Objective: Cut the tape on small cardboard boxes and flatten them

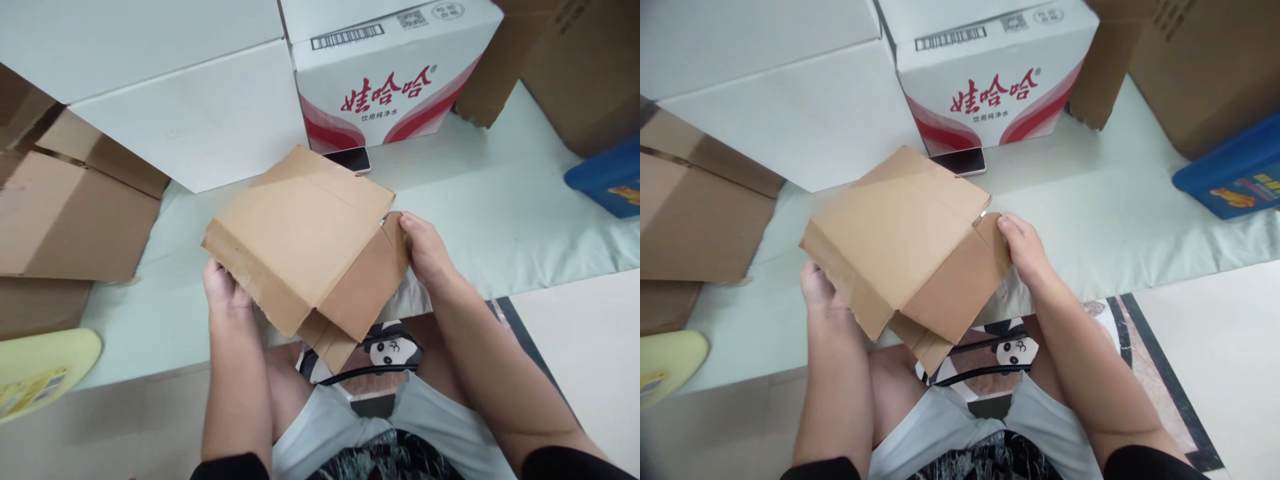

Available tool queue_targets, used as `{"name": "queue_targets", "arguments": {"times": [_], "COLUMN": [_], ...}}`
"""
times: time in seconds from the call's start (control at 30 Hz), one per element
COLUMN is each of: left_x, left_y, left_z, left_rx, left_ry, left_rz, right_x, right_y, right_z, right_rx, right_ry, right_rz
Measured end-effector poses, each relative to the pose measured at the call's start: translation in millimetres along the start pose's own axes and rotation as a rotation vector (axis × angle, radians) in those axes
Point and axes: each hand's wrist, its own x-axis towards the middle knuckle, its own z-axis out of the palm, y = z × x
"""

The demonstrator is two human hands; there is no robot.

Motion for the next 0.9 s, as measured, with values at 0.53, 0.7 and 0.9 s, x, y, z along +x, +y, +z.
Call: {"name": "queue_targets", "arguments": {"times": [0.53, 0.7, 0.9], "left_x": [-5, 0, -6], "left_y": [-10, -9, -4], "left_z": [9.7, 9.6, 4.8], "left_rx": [0.226, 0.122, 0.11], "left_ry": [-0.054, -0.071, -0.222], "left_rz": [0.46, 0.494, 0.476], "right_x": [-3, -3, -5], "right_y": [-8, -10, -16], "right_z": [4, 4, 6], "right_rx": [-0.125, -0.117, -0.156], "right_ry": [-0.017, -0.044, 0.038], "right_rz": [-0.021, -0.047, 0.006]}}
